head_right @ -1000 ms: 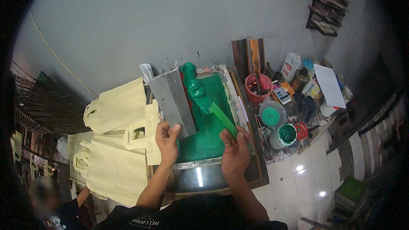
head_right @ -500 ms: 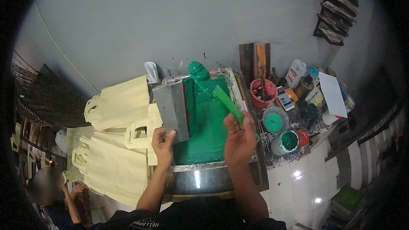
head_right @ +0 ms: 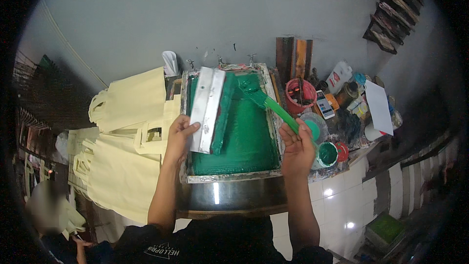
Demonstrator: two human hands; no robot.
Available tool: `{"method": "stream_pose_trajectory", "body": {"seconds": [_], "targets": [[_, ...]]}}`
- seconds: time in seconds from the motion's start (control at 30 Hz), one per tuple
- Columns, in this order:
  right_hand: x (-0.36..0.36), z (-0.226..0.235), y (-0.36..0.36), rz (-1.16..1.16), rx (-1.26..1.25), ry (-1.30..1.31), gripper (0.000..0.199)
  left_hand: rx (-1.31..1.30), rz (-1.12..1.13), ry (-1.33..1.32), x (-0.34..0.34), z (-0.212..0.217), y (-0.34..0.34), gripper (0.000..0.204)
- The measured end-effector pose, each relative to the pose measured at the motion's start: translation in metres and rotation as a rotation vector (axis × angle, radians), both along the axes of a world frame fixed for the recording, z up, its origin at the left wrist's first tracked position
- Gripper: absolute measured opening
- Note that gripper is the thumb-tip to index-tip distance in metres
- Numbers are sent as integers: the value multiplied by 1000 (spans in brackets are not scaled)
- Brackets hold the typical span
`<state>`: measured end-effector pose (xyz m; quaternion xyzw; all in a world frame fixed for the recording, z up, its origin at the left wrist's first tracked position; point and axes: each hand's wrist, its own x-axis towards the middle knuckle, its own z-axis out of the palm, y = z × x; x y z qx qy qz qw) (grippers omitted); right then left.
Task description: The person performs screen printing on yellow tote bags by applying green ink to a mesh screen, using a squeegee to press the ink through onto the bag, and then lifting the screen to reveal the printed logo.
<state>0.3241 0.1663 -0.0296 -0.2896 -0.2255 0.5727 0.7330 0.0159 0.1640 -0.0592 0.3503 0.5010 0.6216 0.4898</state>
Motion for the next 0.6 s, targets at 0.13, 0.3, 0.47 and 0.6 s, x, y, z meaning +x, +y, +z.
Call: {"method": "stream_pose_trajectory", "body": {"seconds": [0.13,0.3,0.47,0.6], "targets": [[2,2,2,64,16,-22,28,-113,-150,-250,8,-17,3,17],[2,-2,6,96,-2,-17,28,-173,-205,-366,23,-21,-1,13],[6,0,-2,44,-35,-4,30,-173,-152,-387,28,-22,-5,15],[41,3,-23,-52,-15,31,32,-116,-98,-265,11,-22,-3,15]]}}
